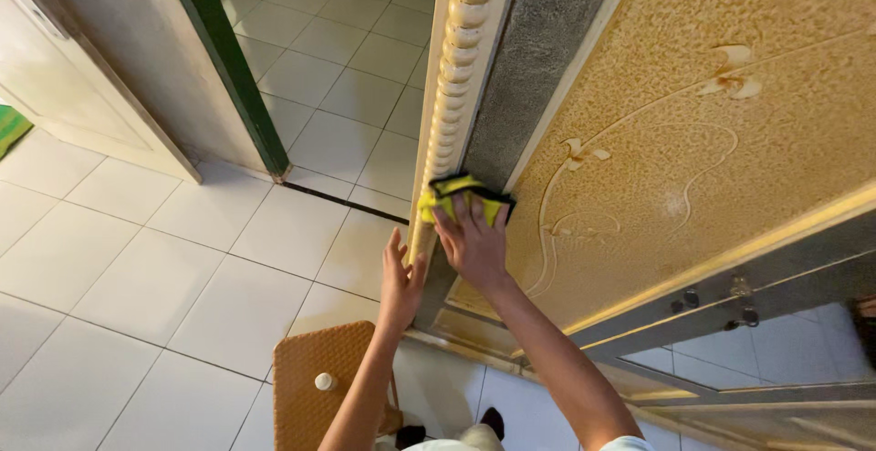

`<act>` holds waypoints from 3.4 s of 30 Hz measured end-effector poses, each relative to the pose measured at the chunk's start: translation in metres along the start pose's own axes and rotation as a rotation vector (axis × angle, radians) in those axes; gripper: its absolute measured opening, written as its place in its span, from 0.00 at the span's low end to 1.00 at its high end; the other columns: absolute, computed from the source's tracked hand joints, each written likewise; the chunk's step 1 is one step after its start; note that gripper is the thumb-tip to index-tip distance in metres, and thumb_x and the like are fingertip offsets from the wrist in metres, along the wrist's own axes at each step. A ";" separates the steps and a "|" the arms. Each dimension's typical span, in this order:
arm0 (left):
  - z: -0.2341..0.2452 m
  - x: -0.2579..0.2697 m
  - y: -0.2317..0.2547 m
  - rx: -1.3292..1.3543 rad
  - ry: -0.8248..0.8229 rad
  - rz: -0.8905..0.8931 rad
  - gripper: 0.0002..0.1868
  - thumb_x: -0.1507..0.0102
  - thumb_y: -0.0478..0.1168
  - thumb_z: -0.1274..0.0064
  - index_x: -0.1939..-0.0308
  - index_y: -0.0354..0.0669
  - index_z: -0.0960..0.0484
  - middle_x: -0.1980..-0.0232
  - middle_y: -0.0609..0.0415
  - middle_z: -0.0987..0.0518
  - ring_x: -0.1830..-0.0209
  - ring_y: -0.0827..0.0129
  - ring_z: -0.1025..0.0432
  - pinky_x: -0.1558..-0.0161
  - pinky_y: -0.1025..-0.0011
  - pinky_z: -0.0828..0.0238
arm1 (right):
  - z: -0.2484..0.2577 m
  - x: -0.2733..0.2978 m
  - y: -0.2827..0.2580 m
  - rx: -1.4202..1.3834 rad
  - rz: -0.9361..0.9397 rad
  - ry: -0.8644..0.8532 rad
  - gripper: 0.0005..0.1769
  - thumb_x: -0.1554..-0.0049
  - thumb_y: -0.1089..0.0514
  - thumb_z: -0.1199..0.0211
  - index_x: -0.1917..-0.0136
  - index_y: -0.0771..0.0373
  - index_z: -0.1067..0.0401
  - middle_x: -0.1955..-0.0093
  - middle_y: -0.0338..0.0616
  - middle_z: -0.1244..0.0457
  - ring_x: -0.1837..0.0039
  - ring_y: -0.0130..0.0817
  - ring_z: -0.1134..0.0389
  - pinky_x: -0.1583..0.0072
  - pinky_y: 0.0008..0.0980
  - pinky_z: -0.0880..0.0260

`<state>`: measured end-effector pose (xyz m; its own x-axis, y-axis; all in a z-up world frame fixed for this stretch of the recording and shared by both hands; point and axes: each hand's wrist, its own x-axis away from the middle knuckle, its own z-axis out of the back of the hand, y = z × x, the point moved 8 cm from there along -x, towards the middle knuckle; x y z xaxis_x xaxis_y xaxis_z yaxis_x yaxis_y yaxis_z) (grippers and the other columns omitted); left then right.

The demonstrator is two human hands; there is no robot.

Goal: The person wipes the surface of a large, ornate, gold-colored door using a yellow cloth. They systematically clean the door from top to bottom, covering the central panel and the surrounding frame. The person briefly pauses to spray a cleaning solution onto the cloth before resuming the wiping motion.

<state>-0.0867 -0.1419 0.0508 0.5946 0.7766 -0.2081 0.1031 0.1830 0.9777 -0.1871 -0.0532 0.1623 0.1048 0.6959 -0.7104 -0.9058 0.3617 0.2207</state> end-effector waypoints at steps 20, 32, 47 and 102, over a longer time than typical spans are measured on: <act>0.006 0.001 -0.067 0.046 0.049 0.131 0.35 0.30 0.42 0.51 0.22 0.44 0.47 0.25 0.41 0.36 0.29 0.54 0.33 0.36 0.61 0.31 | -0.034 0.011 -0.003 -0.134 0.075 0.005 0.24 0.36 0.48 0.42 0.27 0.41 0.32 0.27 0.55 0.42 0.30 0.52 0.34 0.29 0.60 0.43; 0.036 0.026 -0.093 0.070 0.066 0.187 0.34 0.30 0.43 0.52 0.22 0.41 0.46 0.26 0.40 0.34 0.29 0.53 0.33 0.36 0.59 0.32 | -0.117 0.142 -0.049 -0.278 0.126 -0.504 0.23 0.40 0.53 0.43 0.31 0.45 0.29 0.31 0.43 0.37 0.39 0.39 0.32 0.31 0.51 0.41; -0.005 0.026 -0.059 0.082 -0.122 0.136 0.27 0.31 0.37 0.49 0.28 0.39 0.36 0.29 0.41 0.28 0.29 0.57 0.32 0.41 0.63 0.24 | -0.078 0.079 -0.002 -0.054 -0.005 -0.261 0.20 0.42 0.51 0.40 0.36 0.49 0.25 0.30 0.44 0.39 0.29 0.43 0.39 0.33 0.65 0.45; -0.133 0.029 0.114 -0.150 -0.371 -0.370 0.23 0.35 0.30 0.51 0.35 0.38 0.30 0.37 0.42 0.27 0.41 0.48 0.28 0.46 0.61 0.25 | 0.058 0.211 0.236 0.288 -0.477 0.251 0.34 0.30 0.50 0.56 0.16 0.64 0.58 0.15 0.68 0.63 0.15 0.72 0.61 0.19 0.66 0.59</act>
<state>-0.1640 -0.0181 0.1521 0.7843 0.3845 -0.4869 0.2601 0.5088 0.8207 -0.3553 0.2149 0.1029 0.3400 0.2608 -0.9035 -0.6316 0.7751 -0.0139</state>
